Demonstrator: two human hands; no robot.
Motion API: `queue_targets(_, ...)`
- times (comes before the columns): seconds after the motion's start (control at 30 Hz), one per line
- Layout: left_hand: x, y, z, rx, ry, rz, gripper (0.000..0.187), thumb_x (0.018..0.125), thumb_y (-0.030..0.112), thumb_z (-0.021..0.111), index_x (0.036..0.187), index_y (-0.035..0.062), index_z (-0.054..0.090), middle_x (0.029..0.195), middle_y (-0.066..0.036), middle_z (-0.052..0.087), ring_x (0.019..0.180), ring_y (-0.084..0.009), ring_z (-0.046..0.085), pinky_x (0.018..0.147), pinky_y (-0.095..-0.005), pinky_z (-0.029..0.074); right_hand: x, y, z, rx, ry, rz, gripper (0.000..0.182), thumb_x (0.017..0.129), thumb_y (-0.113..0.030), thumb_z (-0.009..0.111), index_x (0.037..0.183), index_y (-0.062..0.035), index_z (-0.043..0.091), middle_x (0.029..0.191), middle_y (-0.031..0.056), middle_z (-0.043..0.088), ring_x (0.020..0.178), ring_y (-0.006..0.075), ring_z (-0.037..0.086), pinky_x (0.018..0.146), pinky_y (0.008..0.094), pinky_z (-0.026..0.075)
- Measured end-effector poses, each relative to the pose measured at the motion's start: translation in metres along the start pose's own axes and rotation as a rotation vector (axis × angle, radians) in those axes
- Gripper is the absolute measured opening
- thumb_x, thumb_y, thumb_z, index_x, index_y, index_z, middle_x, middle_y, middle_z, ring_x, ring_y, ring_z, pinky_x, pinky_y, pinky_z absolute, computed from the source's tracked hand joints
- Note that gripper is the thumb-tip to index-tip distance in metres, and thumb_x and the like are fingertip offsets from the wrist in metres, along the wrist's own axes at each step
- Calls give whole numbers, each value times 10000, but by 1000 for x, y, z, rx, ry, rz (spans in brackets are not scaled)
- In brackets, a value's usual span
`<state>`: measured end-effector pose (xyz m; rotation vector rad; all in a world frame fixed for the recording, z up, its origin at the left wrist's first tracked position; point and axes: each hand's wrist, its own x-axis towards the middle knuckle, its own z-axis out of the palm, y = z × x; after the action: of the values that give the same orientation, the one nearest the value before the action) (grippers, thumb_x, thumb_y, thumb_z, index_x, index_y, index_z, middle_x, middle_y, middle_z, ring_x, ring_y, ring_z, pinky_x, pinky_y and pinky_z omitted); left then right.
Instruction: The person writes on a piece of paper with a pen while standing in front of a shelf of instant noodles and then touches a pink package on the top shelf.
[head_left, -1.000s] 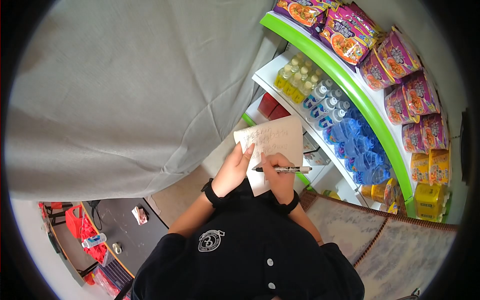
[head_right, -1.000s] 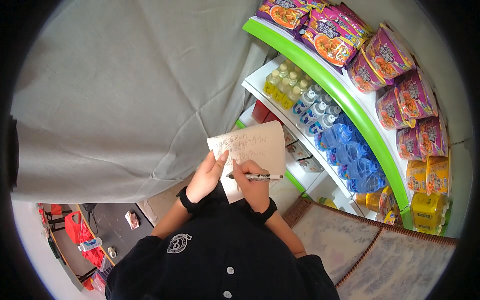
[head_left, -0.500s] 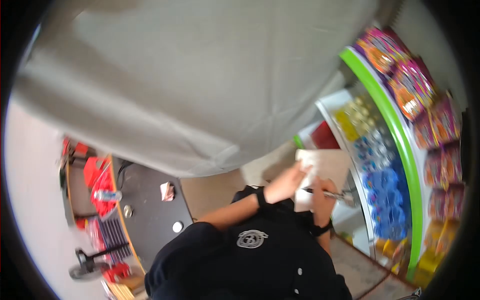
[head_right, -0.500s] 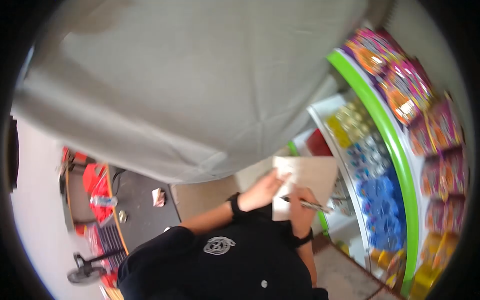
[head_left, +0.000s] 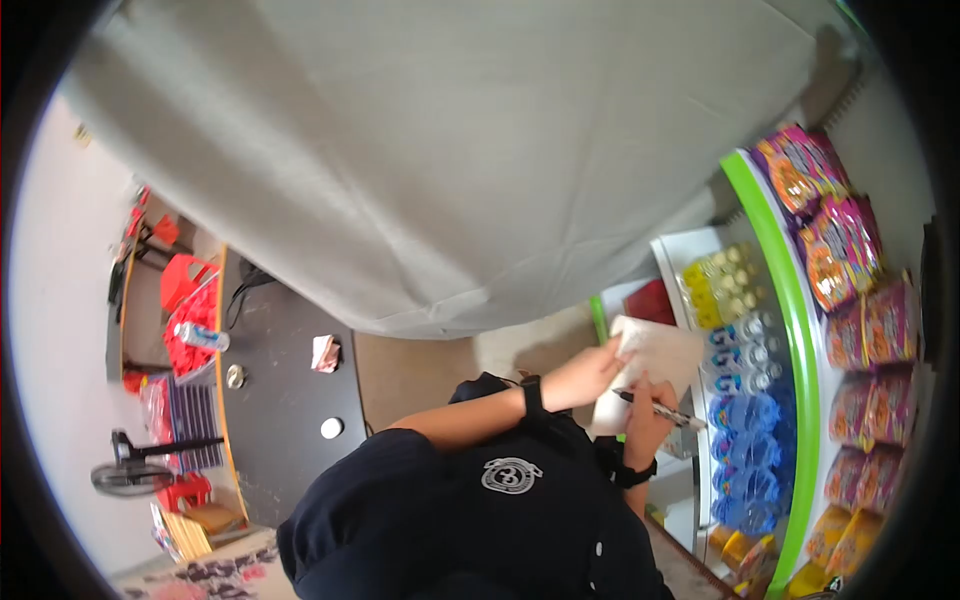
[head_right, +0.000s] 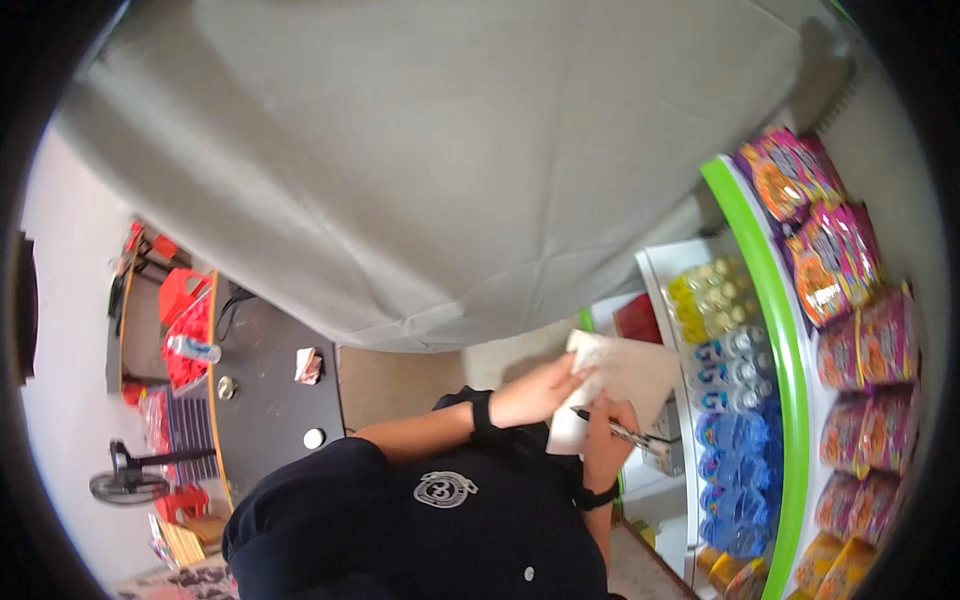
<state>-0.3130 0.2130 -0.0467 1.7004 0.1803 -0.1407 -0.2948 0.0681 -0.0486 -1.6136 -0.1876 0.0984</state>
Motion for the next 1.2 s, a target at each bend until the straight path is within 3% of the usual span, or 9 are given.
queue_targets(0.03, -2, 11, -5, 46, -47, -110, 332, 977, 224, 401, 1233, 17, 436, 1067, -162, 593, 977, -245, 577, 861, -317, 440, 1, 2, -1, -26, -17, -31, 272, 890, -94, 583, 640, -37, 494, 615, 9, 516, 542, 50, 414, 516, 211, 334)
queue_targets(0.17, 4, -22, 6, -99, 30, 160, 296, 978, 188, 412, 1208, 5, 450, 1053, -79, 585, 972, -143, 529, 866, -290, 425, 1, -5, -4, -55, 0, -51, 249, 872, -96, 605, 640, -30, 541, 603, -8, 502, 555, 53, 427, 517, 224, 343)
queue_targets(0.27, 6, -9, 7, -172, -3, 127, 295, 986, 188, 402, 1200, -12, 442, 1100, -68, 551, 1022, -115, 480, 899, -277, 396, 0, -12, -4, -80, 4, -68, 258, 865, -80, 604, 632, -14, 516, 574, -1, 498, 535, 52, 410, 502, 228, 330)
queue_targets(0.37, 6, -1, 12, -229, -16, 180, 330, 984, 219, 410, 1224, -6, 430, 1103, -130, 577, 1012, -173, 536, 894, -298, 414, -4, -9, -4, -44, 62, -93, 266, 863, -71, 600, 626, -2, 500, 572, 3, 496, 534, 54, 404, 504, 234, 331)
queue_targets(0.5, 7, 4, 13, -199, -95, 165, 325, 987, 206, 404, 1232, -6, 425, 1123, -106, 563, 1029, -145, 508, 908, -288, 404, -11, -13, -6, 12, 93, 9, 264, 864, -61, 592, 626, 2, 496, 569, 2, 496, 535, 53, 399, 509, 234, 333)
queue_targets(0.6, 13, 2, 17, -208, -149, 136, 333, 987, 201, 405, 1239, -16, 416, 1139, -116, 556, 1048, -151, 505, 916, -288, 399, -15, -14, -9, 13, 138, 21, 312, 881, -79, 586, 606, -31, 446, 596, -31, 465, 554, 35, 372, 519, 216, 320)
queue_targets(0.93, 20, 7, 31, -316, -314, 86, 353, 988, 191, 408, 1262, -32, 391, 1202, -84, 518, 1088, -121, 472, 943, -269, 378, -26, -9, -26, 28, 337, 0, 288, 881, -95, 593, 618, -44, 488, 586, -19, 499, 525, 26, 408, 509, 198, 336)
queue_targets(1.03, 20, 7, 35, -297, -350, 89, 355, 989, 191, 405, 1267, -29, 388, 1196, -86, 522, 1078, -121, 479, 934, -268, 387, -30, -13, -29, 146, 381, 145, 286, 880, -113, 605, 627, -54, 485, 564, -13, 505, 491, 25, 417, 481, 187, 334)
queue_targets(1.2, 24, 7, 37, -257, -405, 69, 356, 990, 187, 399, 1274, -26, 384, 1189, -87, 526, 1069, -122, 485, 929, -267, 390, -32, -17, -24, 85, 422, 160, 315, 856, -112, 636, 607, -54, 453, 541, -38, 446, 511, 24, 359, 465, 211, 301)
